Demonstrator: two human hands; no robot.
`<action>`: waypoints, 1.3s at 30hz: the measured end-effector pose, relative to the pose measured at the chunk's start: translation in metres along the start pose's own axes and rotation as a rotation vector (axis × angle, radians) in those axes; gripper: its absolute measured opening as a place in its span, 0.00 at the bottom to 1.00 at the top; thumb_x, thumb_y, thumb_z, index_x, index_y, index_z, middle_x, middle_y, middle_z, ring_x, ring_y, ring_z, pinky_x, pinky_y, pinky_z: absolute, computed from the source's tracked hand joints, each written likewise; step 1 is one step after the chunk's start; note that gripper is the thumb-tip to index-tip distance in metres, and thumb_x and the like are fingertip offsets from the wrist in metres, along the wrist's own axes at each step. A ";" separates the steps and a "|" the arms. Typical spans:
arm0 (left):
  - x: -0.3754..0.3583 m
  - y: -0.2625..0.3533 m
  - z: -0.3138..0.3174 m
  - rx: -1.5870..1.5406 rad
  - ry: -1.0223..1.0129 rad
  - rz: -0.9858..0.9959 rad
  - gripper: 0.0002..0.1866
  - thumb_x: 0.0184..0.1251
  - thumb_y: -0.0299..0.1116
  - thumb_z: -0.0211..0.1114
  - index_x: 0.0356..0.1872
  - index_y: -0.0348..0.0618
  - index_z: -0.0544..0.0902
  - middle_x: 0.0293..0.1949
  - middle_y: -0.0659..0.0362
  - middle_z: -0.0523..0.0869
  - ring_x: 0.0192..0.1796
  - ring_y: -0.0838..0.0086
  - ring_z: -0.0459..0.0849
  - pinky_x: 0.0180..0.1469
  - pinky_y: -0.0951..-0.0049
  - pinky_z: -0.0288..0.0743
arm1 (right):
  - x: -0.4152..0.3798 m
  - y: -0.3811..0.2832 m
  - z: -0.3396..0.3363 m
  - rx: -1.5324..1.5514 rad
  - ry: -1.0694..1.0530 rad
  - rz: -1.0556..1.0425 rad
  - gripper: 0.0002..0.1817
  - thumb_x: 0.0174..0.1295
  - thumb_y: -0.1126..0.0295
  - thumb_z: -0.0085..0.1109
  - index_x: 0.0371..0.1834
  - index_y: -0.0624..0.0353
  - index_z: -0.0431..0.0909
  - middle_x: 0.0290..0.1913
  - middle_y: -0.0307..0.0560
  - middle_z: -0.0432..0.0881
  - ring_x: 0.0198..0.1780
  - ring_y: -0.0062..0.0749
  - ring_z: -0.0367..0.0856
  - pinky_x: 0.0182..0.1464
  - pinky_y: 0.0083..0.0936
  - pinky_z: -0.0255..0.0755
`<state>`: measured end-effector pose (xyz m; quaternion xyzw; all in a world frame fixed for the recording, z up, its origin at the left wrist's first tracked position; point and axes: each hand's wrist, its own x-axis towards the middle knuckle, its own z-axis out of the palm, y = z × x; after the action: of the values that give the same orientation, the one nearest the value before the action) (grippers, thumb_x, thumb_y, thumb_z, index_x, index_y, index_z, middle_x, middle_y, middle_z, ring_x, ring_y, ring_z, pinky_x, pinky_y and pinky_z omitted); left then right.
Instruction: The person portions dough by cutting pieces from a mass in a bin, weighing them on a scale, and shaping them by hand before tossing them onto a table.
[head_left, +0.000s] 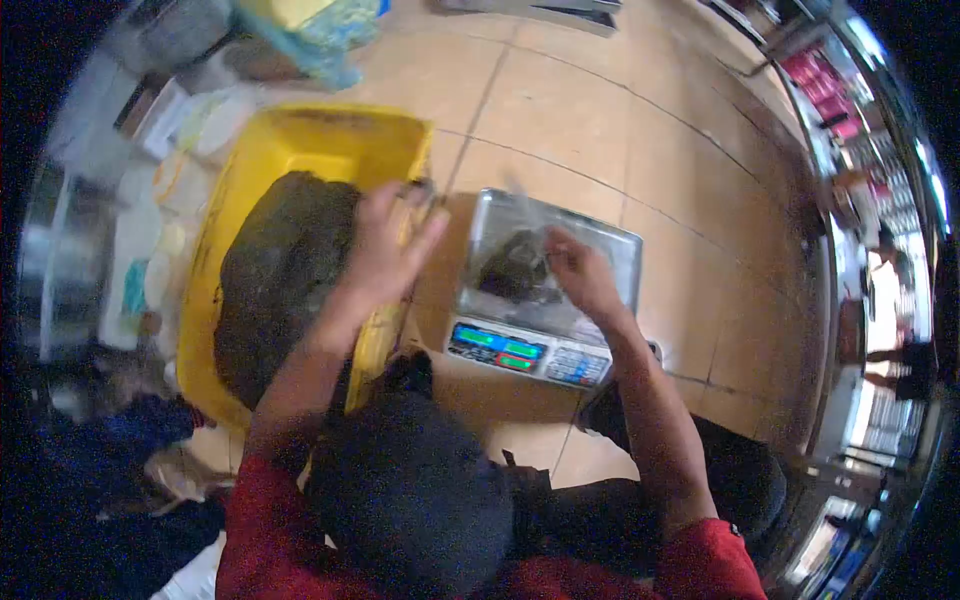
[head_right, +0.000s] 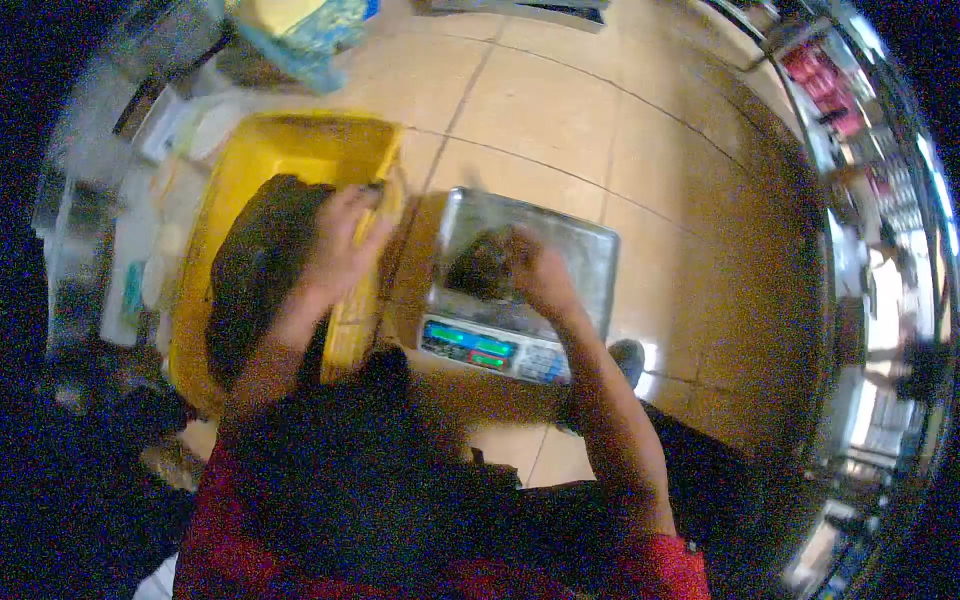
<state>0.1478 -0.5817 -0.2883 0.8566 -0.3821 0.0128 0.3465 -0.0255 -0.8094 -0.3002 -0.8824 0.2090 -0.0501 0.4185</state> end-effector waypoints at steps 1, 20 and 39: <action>0.004 0.024 0.030 0.052 -0.202 0.055 0.30 0.60 0.50 0.60 0.53 0.33 0.73 0.60 0.41 0.64 0.63 0.50 0.61 0.64 0.55 0.56 | -0.009 0.022 -0.015 -0.058 0.187 0.136 0.16 0.59 0.72 0.49 0.50 0.61 0.74 0.41 0.60 0.80 0.45 0.49 0.80 0.47 0.35 0.72; 0.105 0.097 0.051 -1.093 0.306 -0.372 0.25 0.69 0.53 0.47 0.31 0.39 0.78 0.28 0.59 0.82 0.31 0.66 0.81 0.36 0.65 0.74 | -0.018 0.056 0.046 -0.561 -0.330 0.216 0.35 0.63 0.40 0.38 0.69 0.46 0.54 0.73 0.51 0.49 0.73 0.55 0.43 0.66 0.62 0.44; 0.061 -0.041 -0.077 -1.807 0.526 -0.534 0.27 0.65 0.57 0.51 0.53 0.45 0.74 0.52 0.58 0.79 0.54 0.66 0.78 0.57 0.58 0.70 | 0.157 -0.201 0.059 0.490 0.252 -0.280 0.32 0.62 0.48 0.53 0.56 0.68 0.69 0.37 0.55 0.80 0.37 0.34 0.78 0.42 0.32 0.73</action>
<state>0.2364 -0.5552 -0.2360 0.2968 0.0478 -0.1729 0.9380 0.1981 -0.7185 -0.1994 -0.7622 0.1174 -0.2650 0.5788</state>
